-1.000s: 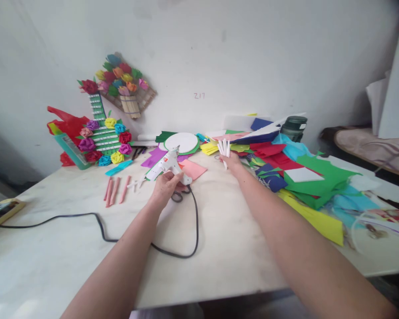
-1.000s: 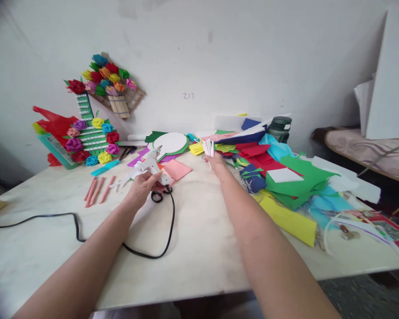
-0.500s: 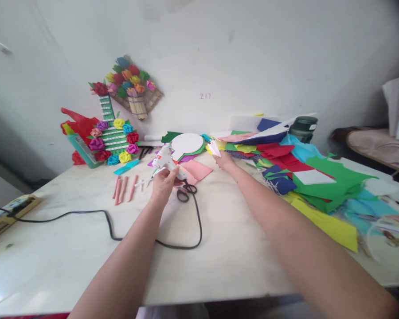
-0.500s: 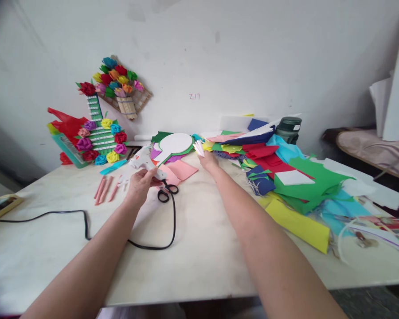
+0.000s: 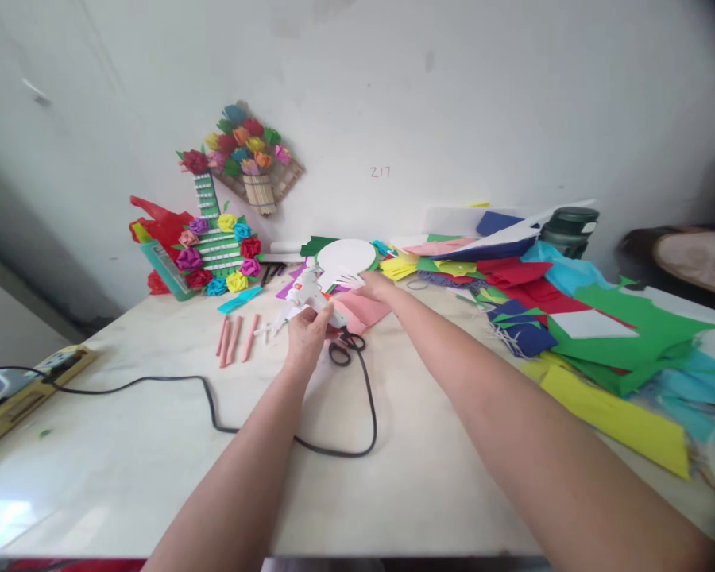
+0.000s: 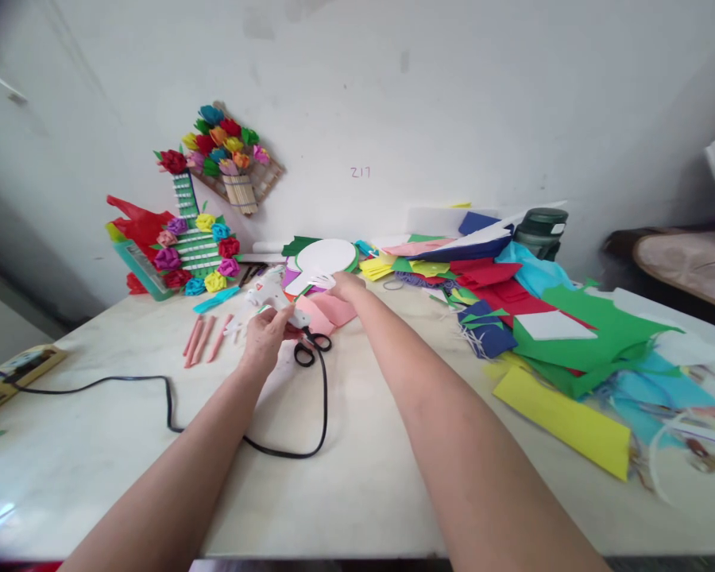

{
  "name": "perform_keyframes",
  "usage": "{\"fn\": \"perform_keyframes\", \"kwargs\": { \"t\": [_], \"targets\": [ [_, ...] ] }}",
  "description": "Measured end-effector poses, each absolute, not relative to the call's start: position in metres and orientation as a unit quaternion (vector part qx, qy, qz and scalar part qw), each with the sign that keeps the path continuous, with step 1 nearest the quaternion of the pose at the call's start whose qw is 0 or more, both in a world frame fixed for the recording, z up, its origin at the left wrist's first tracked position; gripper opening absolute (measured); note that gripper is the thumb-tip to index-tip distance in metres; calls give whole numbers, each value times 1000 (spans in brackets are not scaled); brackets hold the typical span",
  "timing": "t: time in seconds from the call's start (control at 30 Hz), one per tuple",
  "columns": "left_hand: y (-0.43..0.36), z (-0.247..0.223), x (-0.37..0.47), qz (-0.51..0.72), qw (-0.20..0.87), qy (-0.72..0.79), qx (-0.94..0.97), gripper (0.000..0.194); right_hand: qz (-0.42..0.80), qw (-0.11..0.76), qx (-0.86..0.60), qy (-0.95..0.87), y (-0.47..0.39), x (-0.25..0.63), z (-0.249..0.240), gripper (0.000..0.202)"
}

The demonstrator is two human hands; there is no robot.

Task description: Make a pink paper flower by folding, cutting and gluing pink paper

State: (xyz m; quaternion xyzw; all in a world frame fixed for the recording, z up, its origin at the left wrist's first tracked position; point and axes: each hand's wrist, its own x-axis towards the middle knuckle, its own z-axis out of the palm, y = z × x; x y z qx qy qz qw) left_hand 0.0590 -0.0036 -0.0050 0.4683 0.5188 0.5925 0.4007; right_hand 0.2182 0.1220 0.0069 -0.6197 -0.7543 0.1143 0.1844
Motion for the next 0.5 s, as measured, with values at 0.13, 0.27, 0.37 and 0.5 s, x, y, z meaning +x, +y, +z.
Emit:
{"fn": "perform_keyframes", "kwargs": {
  "t": [0.13, 0.27, 0.37, 0.5],
  "targets": [
    [-1, -12, 59, 580, 407, 516, 481, 36, 184, 220, -607, -741, 129, 204, 4, 41],
    [-1, -14, 61, 565, 420, 506, 499, 34, 239, 266, -556, -750, 132, 190, 0, 36],
    [-4, -12, 63, 554, 426, 506, 506, 32, 174, 276, -577, -748, 132, 186, 0, 38],
    [-4, -11, 64, 549, 435, 507, 503, 33, 150, 335, -580, -727, 125, 189, 0, 26]
  ]
}}
